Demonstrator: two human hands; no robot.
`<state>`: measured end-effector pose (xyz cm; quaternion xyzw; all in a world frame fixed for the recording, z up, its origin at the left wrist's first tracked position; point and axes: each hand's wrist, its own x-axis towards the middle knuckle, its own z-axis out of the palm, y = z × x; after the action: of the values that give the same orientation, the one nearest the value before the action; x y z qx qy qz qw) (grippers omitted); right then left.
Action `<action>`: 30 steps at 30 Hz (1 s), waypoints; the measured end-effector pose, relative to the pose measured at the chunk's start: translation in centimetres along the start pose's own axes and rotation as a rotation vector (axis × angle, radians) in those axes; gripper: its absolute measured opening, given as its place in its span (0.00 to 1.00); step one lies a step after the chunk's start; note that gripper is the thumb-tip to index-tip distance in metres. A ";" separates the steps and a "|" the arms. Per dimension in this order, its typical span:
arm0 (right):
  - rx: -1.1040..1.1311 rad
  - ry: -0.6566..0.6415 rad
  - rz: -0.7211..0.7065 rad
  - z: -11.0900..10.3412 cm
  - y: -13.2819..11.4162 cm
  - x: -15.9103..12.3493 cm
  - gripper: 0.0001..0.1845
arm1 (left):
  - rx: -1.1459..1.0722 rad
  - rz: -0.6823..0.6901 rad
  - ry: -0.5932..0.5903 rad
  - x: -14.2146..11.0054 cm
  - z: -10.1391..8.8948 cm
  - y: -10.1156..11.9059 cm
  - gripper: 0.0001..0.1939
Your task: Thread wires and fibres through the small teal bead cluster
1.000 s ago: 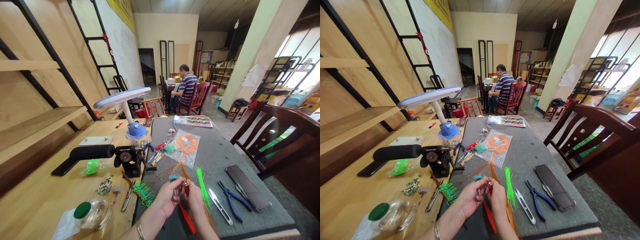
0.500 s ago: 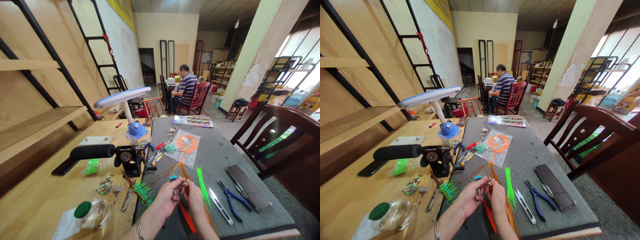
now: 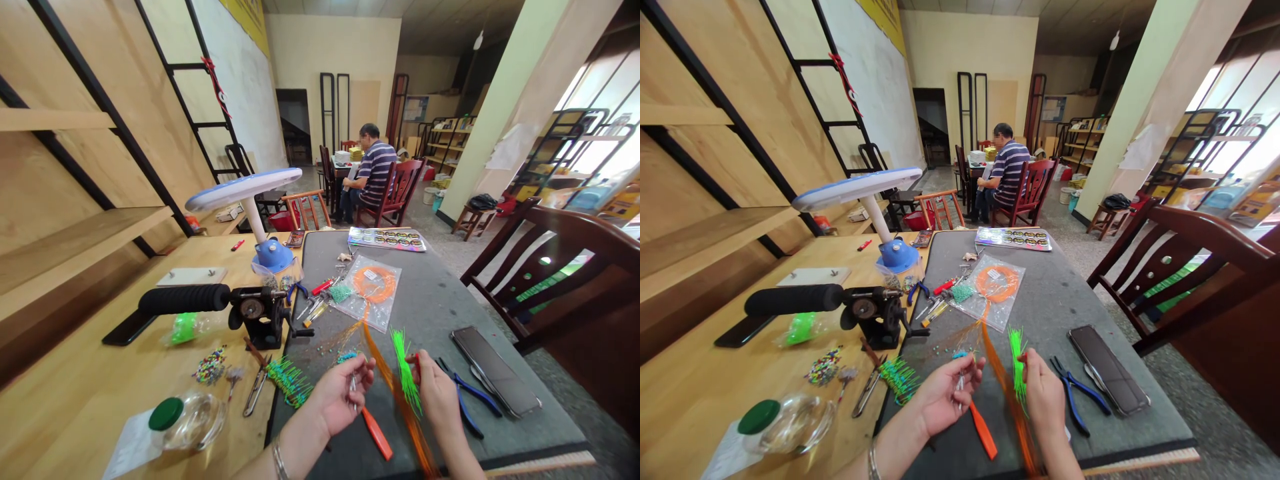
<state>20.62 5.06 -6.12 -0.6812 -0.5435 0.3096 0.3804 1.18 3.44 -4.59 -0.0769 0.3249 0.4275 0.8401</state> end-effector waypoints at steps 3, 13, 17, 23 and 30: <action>-0.363 0.078 -0.170 -1.2 1.3 1.0 0.26 | -0.038 -0.031 -0.009 -0.1 -0.1 0.0 0.04; -0.674 0.247 -0.450 -1.7 2.9 2.3 0.18 | -0.001 0.008 0.019 -0.7 0.3 -0.3 0.04; -0.070 0.020 -0.281 -0.5 0.9 -0.4 0.16 | 0.219 0.272 0.089 -0.7 0.3 -1.0 0.06; 0.653 -0.349 0.137 1.7 -2.4 -3.6 0.18 | 0.484 0.512 0.154 -1.2 0.7 -1.7 0.15; 0.782 -0.460 0.265 2.5 -4.0 -4.1 0.18 | 0.625 0.550 0.174 -1.2 0.4 -1.8 0.17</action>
<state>15.62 2.00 -4.01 -0.4642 -0.3649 0.6796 0.4354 2.28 1.65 -3.81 0.2351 0.5170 0.5085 0.6472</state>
